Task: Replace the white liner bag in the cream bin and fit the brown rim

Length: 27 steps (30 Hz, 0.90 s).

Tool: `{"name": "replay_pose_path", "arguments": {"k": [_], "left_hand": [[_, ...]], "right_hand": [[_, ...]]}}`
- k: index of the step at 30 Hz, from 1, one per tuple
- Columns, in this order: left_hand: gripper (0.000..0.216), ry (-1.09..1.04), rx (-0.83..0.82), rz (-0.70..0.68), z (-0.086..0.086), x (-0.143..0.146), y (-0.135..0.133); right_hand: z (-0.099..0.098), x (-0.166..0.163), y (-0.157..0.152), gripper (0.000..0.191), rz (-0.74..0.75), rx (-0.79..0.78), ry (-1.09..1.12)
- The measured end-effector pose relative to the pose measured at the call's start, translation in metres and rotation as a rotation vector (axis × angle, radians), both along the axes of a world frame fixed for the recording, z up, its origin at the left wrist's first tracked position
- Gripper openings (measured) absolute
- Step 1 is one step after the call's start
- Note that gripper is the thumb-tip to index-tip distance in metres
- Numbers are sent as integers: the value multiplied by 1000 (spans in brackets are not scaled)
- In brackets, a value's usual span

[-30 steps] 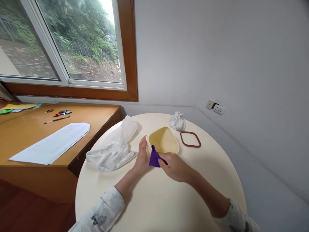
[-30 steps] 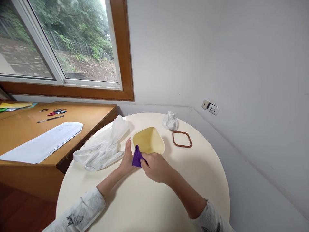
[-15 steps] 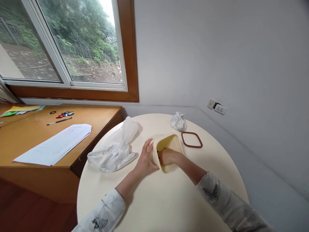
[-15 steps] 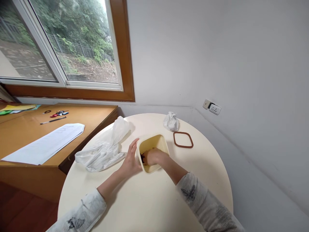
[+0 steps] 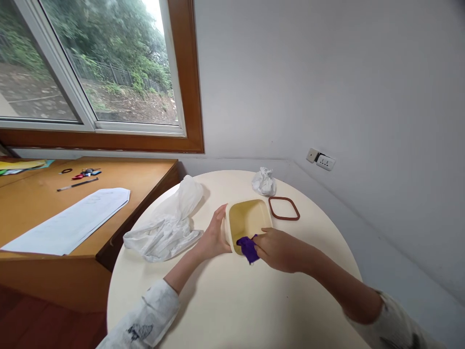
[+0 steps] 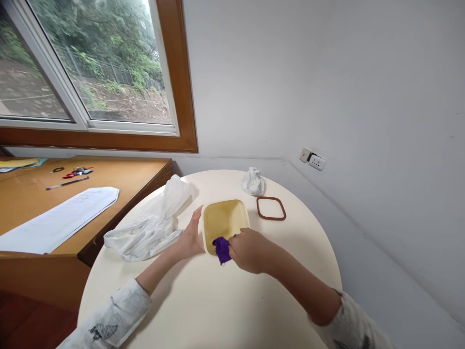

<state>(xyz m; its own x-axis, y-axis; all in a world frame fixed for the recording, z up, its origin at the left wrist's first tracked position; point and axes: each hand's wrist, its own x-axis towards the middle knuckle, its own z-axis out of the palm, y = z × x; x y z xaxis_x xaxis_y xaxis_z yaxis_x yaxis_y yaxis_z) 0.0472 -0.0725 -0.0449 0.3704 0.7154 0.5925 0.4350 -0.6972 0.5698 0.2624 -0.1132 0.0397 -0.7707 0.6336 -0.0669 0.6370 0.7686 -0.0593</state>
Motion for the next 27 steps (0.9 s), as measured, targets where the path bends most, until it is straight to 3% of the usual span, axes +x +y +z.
{"name": "replay_pose_path", "arguments": {"k": [4,9,14,19,24,27], "left_hand": [[114,15,-61,-59,11,-9,7],[117,55,-133,-102,17,-14,8],[99,-47,-173,21,-3,-9,1],[102,-75,-19,331,-34,11,-7],[97,-85,74,384,-37,14,-7],[94,-110,87,365,-32,10,-5]], "right_hand": [[-5,14,-13,21,18,149,190],[-49,17,2,22,94,405,256],[-69,-2,10,22,24,483,367],[-67,-43,9,24,-288,444,541],[-61,-67,-1,23,-331,320,583],[-50,-61,-4,28,-345,143,549]]}}
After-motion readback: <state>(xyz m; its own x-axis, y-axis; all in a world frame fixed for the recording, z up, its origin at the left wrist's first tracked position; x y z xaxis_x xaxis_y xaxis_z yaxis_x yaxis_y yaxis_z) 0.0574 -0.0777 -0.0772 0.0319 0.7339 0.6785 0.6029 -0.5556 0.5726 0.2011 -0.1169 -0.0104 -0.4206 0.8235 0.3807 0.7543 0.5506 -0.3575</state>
